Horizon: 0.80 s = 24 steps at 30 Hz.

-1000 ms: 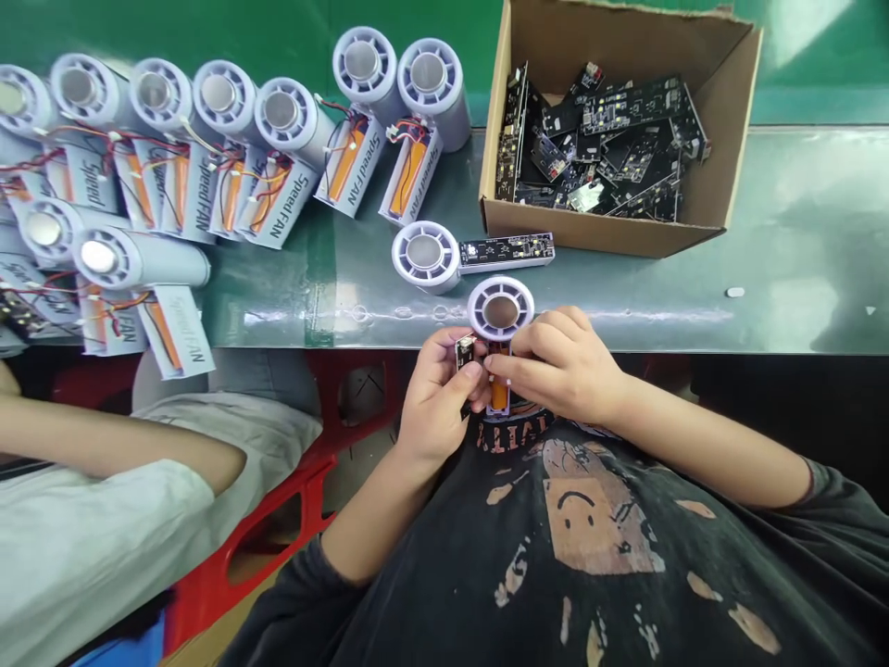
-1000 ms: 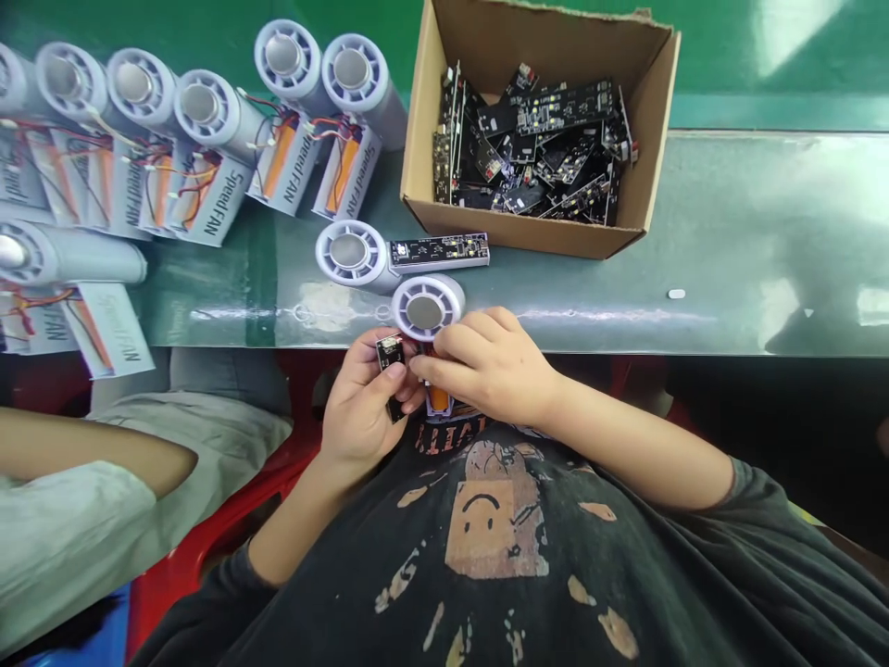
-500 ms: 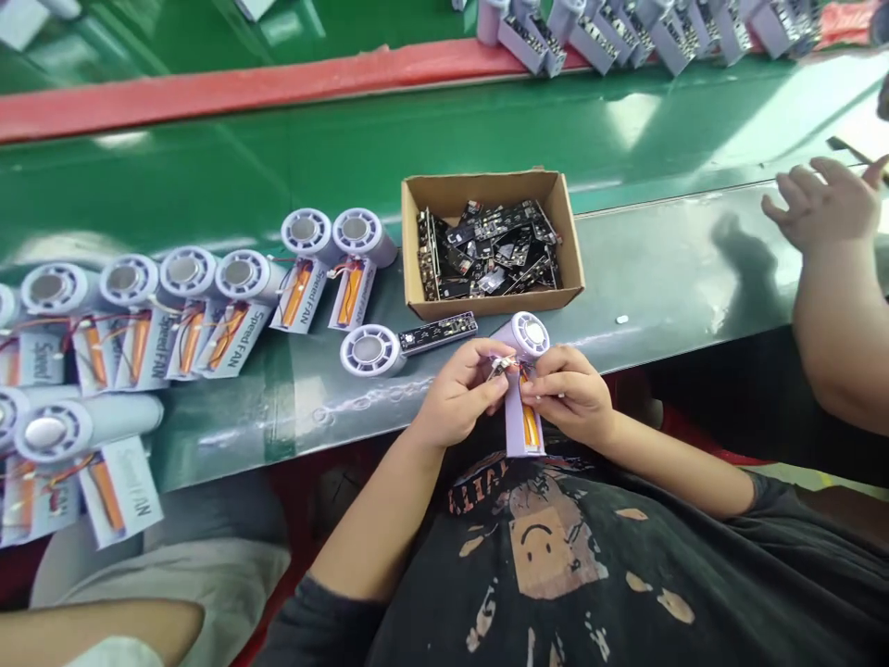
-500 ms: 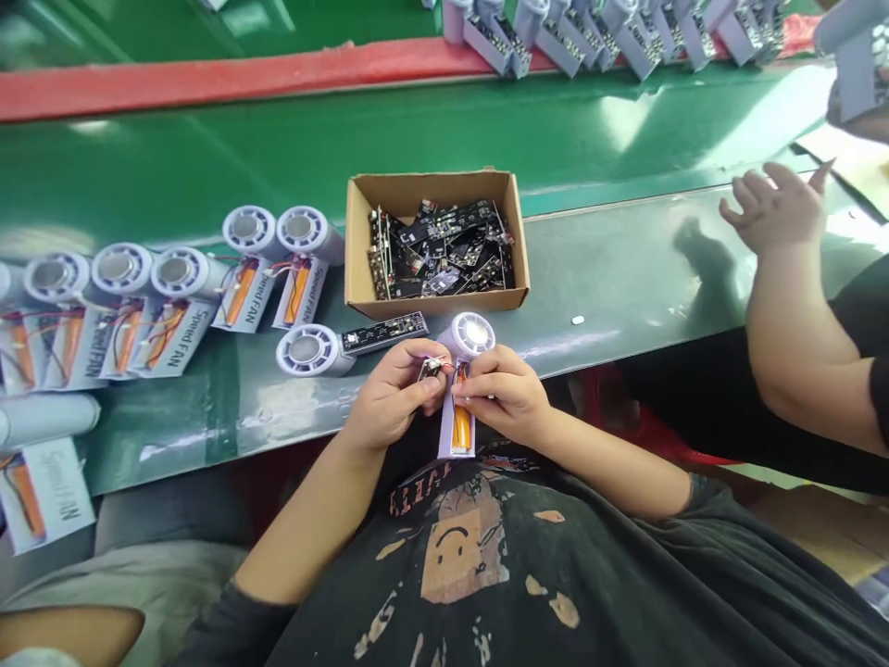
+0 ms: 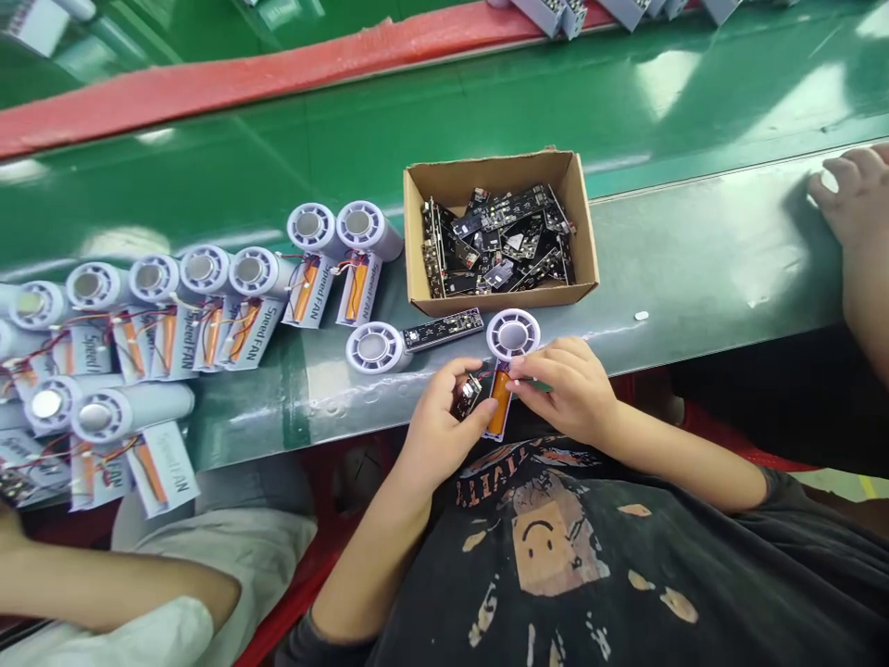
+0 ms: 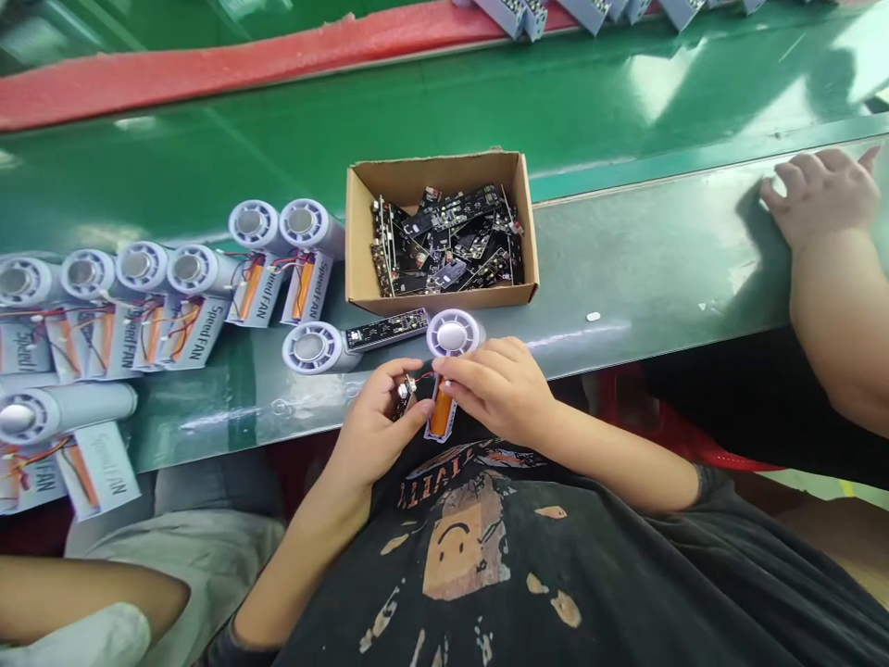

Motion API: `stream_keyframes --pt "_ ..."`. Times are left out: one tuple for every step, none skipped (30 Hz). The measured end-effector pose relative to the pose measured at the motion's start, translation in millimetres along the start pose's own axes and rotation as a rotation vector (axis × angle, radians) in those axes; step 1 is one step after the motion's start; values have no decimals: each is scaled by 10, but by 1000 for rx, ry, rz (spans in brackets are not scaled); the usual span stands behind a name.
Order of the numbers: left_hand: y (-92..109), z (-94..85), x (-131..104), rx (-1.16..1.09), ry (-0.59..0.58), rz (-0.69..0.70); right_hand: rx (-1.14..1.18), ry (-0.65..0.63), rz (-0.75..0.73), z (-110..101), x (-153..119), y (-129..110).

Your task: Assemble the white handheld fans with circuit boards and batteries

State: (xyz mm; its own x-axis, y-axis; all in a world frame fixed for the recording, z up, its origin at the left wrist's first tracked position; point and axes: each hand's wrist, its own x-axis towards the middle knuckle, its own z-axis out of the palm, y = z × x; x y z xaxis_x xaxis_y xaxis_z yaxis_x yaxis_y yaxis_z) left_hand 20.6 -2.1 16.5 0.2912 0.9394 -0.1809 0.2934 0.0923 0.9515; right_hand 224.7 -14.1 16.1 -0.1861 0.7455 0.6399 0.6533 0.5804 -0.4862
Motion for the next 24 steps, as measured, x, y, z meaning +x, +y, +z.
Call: stream_keyframes --pt "18 12 6 3 0 -1 -25 -10 -19 5 28 -7" --pt "32 20 15 9 2 0 -37 -17 -23 4 51 -6" --pt "42 24 24 18 4 2 -42 -20 -14 -1 67 3" --pt "47 25 32 28 6 5 -41 -17 -3 -12 77 18" --pt "47 23 38 38 8 12 -33 -15 13 -26 81 35" --pt "45 19 43 47 6 23 -14 -15 39 -43 79 53" --pt "40 15 47 58 2 41 22 -16 85 -60 73 68" --pt "34 11 50 72 -6 63 81 -17 156 -75 67 78" --pt "28 7 53 90 -16 92 174 -22 249 -87 62 84" --pt "23 5 56 112 -27 126 302 -31 358 -96 59 85" --pt "21 4 58 135 -37 165 453 -41 474 -101 61 82" --pt "22 4 60 156 -42 207 618 -49 584 -104 66 76" --pt "27 5 61 172 -40 254 779 -59 683 -105 74 68" --pt "35 8 61 184 -32 300 921 -75 764 -103 83 58" --pt "47 12 60 193 -22 342 1036 -97 826 -100 91 47" --pt "60 18 58 202 -18 376 1122 -121 867 -95 98 35" --pt "72 24 56 210 -23 399 1180 -145 887 -89 102 22" --pt "81 30 53 216 -39 412 1210 -165 889 -81 104 10" --pt "85 36 50 219 -62 414 1213 -171 878 -73 104 -1" --pt "81 41 46 216 -86 406 1186 -163 861 -65 105 -9" --pt "70 44 41 205 -98 386 1130 -144 834 -60 106 -14" --pt "53 47 35 178 -91 352 1042 -126 794 -58 111 -18" --pt "32 49 28 124 -68 301 933 -121 732 -58 120 -21" --pt "10 51 21 40 -43 236 813 -133 646 -61 132 -25"
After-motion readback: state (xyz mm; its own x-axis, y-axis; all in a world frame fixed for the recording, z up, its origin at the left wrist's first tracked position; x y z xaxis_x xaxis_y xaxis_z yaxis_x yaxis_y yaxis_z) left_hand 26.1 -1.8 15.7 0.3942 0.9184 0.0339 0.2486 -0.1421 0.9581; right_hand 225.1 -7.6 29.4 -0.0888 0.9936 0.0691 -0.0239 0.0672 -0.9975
